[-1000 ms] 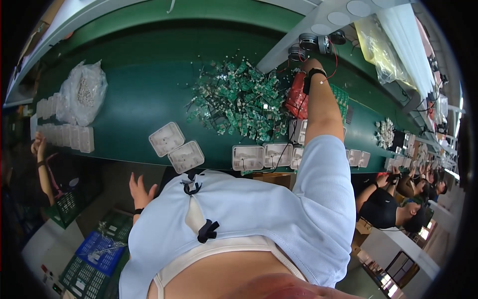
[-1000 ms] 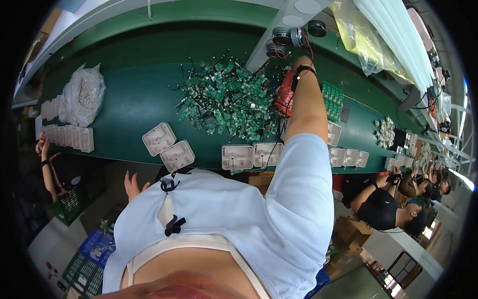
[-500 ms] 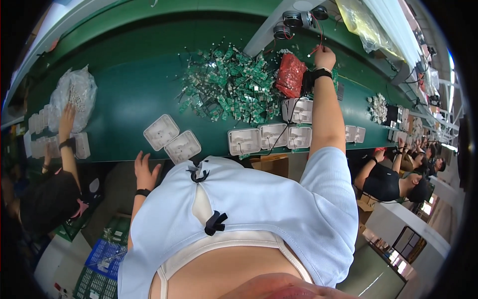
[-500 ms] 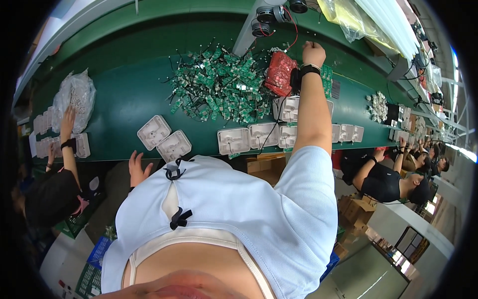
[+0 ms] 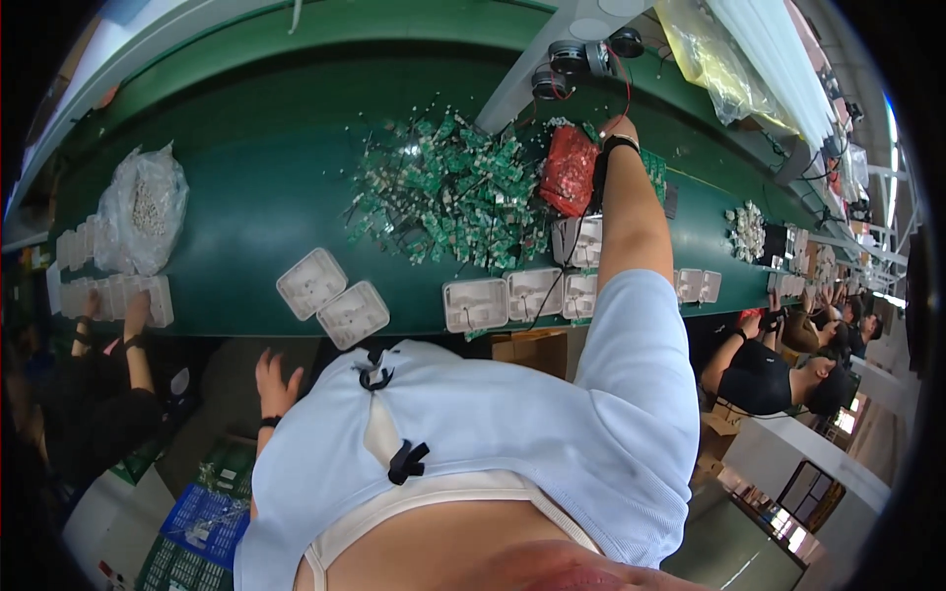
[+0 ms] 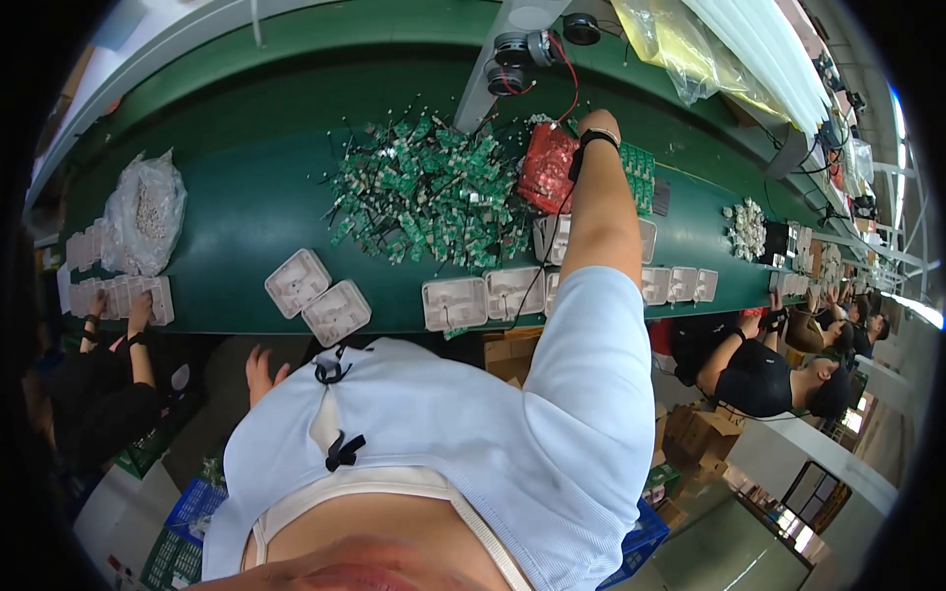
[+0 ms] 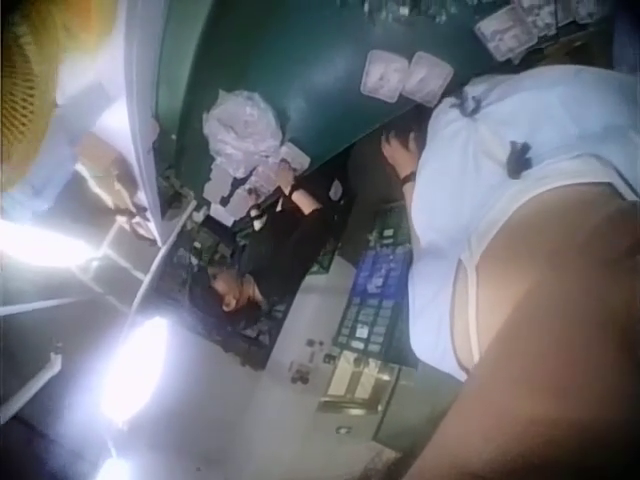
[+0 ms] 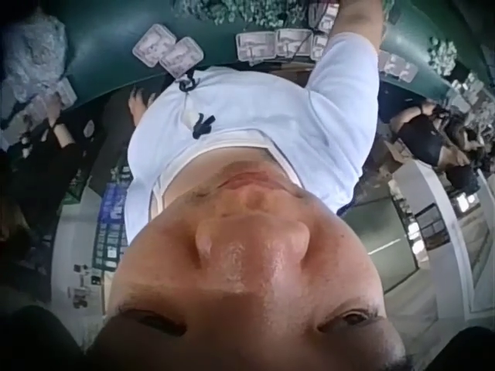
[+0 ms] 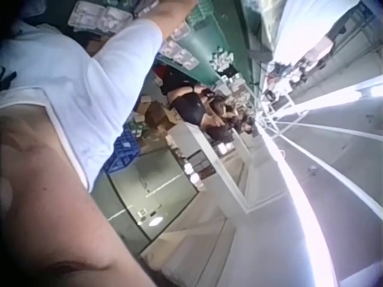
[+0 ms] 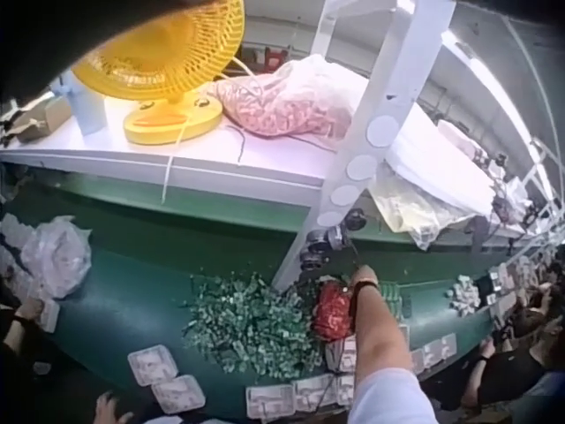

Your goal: The person picks up a plastic housing and a circuit board, threads a wire through the housing, and presses the board into place. They repeat this process for several units, setting completed assemblies aside and reaching for new components from the piles on the workbench.

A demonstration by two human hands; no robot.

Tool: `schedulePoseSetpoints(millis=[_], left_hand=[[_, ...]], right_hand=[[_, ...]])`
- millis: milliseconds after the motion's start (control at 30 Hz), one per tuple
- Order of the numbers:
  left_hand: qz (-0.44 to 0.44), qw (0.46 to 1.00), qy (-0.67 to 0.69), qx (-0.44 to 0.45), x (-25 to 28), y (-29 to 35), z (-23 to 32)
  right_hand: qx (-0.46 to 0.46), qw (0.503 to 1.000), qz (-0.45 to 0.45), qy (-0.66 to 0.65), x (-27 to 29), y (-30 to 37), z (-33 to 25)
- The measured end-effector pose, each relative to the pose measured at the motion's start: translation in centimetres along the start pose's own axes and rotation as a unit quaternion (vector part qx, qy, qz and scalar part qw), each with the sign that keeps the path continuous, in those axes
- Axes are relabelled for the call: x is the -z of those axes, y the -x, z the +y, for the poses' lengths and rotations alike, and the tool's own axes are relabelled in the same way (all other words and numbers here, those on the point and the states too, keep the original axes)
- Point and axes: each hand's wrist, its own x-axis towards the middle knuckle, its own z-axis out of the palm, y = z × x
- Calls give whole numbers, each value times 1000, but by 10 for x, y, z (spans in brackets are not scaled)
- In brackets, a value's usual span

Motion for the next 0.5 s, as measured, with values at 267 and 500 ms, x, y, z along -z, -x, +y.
schedulePoseSetpoints(millis=[267, 500], left_hand=[[-28, 991, -18, 127, -3, 61, -29], [-48, 982, -18, 181, 0, 65, -23]], right_hand=[[-20, 992, -96, 80, -36, -54, 16], [-48, 989, -100, 95, -56, -77, 16]])
